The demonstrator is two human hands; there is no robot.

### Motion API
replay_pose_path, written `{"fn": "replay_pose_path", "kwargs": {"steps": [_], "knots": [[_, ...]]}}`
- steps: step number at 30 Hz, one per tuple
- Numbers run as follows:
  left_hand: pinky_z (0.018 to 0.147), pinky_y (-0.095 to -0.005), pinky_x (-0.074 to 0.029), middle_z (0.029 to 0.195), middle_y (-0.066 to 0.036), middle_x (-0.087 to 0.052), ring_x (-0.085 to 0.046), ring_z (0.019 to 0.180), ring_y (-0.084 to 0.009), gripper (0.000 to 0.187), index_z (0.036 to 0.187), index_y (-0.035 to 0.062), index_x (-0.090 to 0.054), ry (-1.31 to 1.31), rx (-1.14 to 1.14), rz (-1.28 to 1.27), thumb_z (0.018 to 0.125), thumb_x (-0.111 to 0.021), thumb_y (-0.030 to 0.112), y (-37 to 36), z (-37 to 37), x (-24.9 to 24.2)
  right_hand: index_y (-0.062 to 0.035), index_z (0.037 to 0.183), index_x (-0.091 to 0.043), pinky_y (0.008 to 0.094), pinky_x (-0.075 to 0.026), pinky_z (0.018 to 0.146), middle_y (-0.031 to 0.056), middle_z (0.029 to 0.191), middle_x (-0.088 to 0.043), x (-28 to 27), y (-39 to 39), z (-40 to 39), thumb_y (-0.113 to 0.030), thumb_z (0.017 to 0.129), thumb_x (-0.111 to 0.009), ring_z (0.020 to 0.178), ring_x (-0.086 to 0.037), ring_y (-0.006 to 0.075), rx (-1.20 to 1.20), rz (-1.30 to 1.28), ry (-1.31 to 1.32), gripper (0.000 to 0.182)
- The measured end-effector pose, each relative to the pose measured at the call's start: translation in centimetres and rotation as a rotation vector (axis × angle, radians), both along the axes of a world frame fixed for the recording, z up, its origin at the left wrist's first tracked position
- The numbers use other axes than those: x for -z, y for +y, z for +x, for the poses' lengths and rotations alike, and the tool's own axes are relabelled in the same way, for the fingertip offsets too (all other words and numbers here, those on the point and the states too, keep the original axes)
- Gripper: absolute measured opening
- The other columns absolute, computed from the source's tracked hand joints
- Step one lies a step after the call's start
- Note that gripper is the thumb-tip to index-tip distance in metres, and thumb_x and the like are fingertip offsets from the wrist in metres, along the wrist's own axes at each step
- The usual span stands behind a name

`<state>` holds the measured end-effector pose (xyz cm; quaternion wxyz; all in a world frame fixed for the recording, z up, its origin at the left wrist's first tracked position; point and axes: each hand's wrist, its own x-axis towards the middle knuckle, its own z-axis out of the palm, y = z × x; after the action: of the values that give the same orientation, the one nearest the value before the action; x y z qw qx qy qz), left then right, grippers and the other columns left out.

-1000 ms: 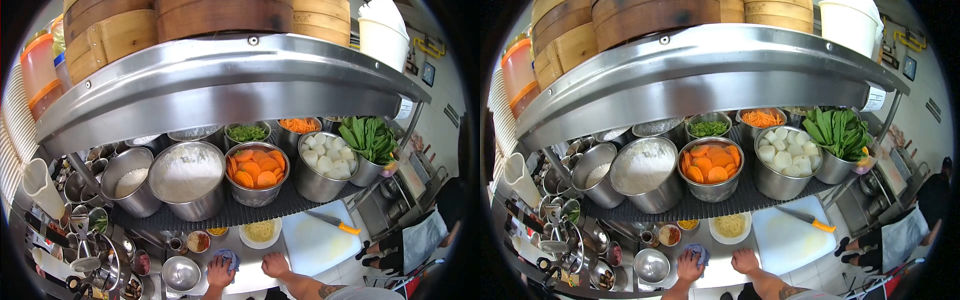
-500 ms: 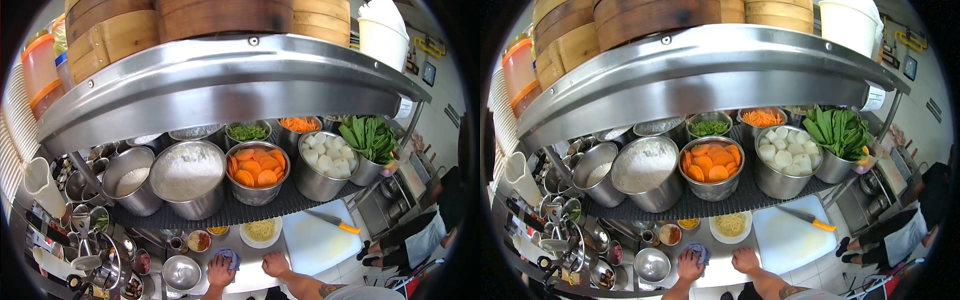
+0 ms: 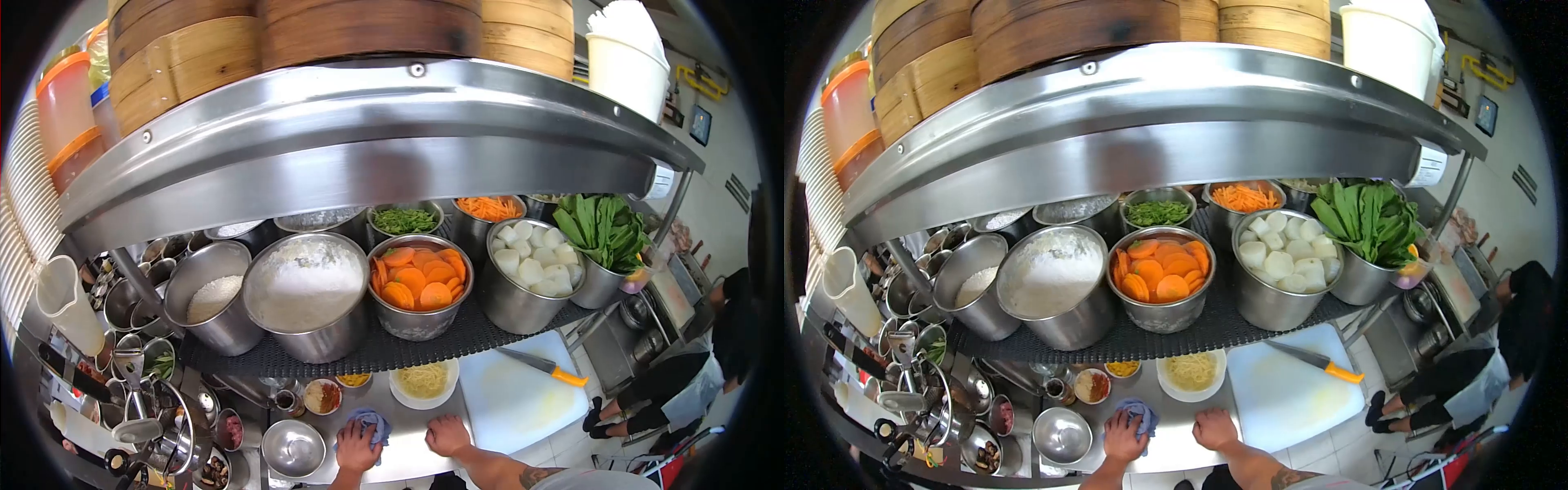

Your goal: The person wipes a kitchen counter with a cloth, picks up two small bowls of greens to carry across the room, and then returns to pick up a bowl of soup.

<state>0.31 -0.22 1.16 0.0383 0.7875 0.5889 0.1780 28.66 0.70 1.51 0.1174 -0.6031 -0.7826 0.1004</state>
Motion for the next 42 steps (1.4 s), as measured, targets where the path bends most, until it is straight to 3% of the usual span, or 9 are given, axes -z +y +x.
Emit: {"fn": "replay_pose_path", "kwargs": {"steps": [8,10,12,16,24,42], "knots": [[0.108,-0.0582,-0.036,0.139,-0.019,-0.058,-0.046,0.136,-0.0386,0.053,0.125,0.0189,-0.069,-0.012,0.004,0.049,0.078,-0.067,0.042,0.6,0.1,0.3,-0.0091,0.094,-0.067,0.0498,-0.046,0.089,0.0145,0.092,-0.069,-0.6,0.1,-0.1,-0.027,0.087,-0.055,0.096,-0.064,0.0339,-0.047,0.027,0.001,0.023],[0.107,-0.0582,-0.037,0.138,-0.019,-0.058,-0.046,0.136,-0.0387,0.052,0.125,0.0188,-0.069,-0.030,-0.021,0.026,0.078,-0.067,0.042,-0.4,0.1,0.3,-0.0105,0.089,-0.068,0.0502,-0.046,0.086,0.0135,0.093,-0.067,0.4,-0.4,0.0,-0.027,0.085,-0.056,0.095,-0.063,0.0341,-0.019,0.049,0.030,0.021],[0.107,-0.0583,-0.038,0.137,-0.018,-0.058,-0.047,0.135,-0.0388,0.052,0.125,0.0187,-0.069,-0.027,0.005,0.059,0.078,-0.067,0.042,-0.1,-0.1,0.3,-0.0105,0.089,-0.068,0.0512,-0.046,0.087,0.0142,0.094,-0.067,-0.6,0.1,-0.4,-0.027,0.085,-0.056,0.098,-0.062,0.0339,-0.005,-0.107,0.045,0.021],[0.108,-0.0578,-0.037,0.136,-0.018,-0.059,-0.048,0.134,-0.0388,0.053,0.126,0.0180,-0.068,0.000,0.009,0.055,0.079,-0.067,0.043,0.0,-0.2,0.8,-0.0099,0.092,-0.069,0.0502,-0.046,0.090,0.0156,0.093,-0.068,-1.0,-0.2,-0.4,-0.027,0.088,-0.055,0.097,-0.064,0.0345,0.019,-0.008,0.051,0.023],[0.109,-0.0588,-0.035,0.138,-0.021,-0.058,-0.046,0.136,-0.0405,0.056,0.126,0.0164,-0.069,-0.010,0.005,0.005,0.077,-0.066,0.045,-0.1,-0.1,0.9,-0.0079,0.096,-0.068,0.0495,-0.045,0.092,0.0161,0.098,-0.068,-1.3,-0.4,0.1,-0.027,0.088,-0.055,0.100,-0.063,0.0346,-0.036,-0.064,0.054,0.024],[0.110,-0.0582,-0.035,0.139,-0.019,-0.058,-0.045,0.138,-0.0390,0.055,0.128,0.0187,-0.068,0.001,-0.003,-0.002,0.079,-0.065,0.044,0.1,-0.1,0.4,-0.0093,0.093,-0.069,0.0493,-0.046,0.088,0.0136,0.095,-0.068,-0.7,-0.4,-0.4,-0.026,0.086,-0.057,0.096,-0.063,0.0332,0.007,0.017,0.030,0.021]]}}
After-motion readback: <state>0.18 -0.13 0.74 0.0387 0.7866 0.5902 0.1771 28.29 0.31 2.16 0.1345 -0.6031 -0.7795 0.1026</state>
